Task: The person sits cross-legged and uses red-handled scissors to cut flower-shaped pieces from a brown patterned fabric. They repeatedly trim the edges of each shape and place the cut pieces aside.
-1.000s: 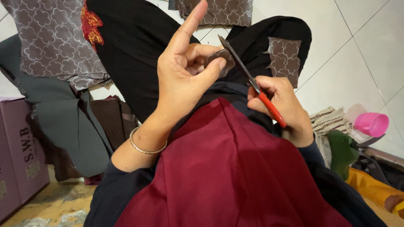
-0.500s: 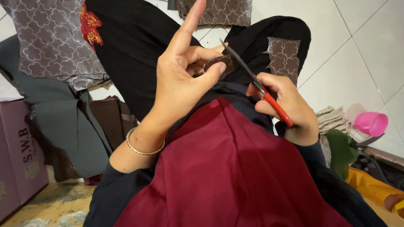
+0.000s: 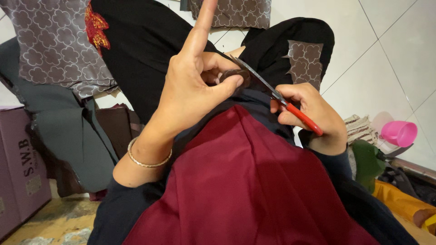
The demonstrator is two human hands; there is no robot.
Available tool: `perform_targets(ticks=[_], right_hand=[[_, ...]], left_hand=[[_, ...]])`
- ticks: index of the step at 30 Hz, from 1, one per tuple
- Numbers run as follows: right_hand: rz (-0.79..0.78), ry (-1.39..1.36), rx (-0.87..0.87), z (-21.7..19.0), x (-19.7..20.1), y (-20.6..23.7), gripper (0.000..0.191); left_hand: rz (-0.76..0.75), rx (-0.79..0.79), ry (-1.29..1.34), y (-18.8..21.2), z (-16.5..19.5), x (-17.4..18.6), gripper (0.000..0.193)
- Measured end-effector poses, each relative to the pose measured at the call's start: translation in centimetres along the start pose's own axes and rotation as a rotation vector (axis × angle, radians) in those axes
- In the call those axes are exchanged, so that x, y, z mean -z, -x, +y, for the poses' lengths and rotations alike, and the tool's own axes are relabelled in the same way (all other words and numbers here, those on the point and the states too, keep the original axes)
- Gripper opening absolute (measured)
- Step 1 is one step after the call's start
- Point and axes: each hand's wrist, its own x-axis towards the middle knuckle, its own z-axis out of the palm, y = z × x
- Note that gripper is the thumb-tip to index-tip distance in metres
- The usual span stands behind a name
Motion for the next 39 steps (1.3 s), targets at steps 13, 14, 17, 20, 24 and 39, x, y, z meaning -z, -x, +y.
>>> perform_targets(ticks=[13,14,17,20,24,39], right_hand=[[-0.044,-0.037,0.093,2.0,0.6,0.3,0.074],[-0.047,-0.048,0.078,2.2,0.6,0.3,0.074],[-0.022,-0.030,-0.040,2.5,0.7,0.2,0.072],[0.087,0.003,0.123,2.5,0.4,-0.2,0.068],[0.273,-0.340,0.245,1.7,-0.9,-0.6,0.061],[0.415,-0.550,0.168,0.3,-4.4,-3.9,0.020]], left_hand=[[-0.065,0.115,0.049,-0.2,0.8,0.4,0.100],[-0.062,0.081,0.045,-0.2,0.7,0.4,0.099],[-0.051,0.018,0.039,-0.1,0.2,0.3,0.098],[-0.014,0.101,0.167,-0.2,-0.7,0.3,0.096],[0.053,0.173,0.561,-0.8,-2.6,-0.9,0.081],[0.042,0.126,0.624,-0.8,-6.3,-5.2,0.004]])
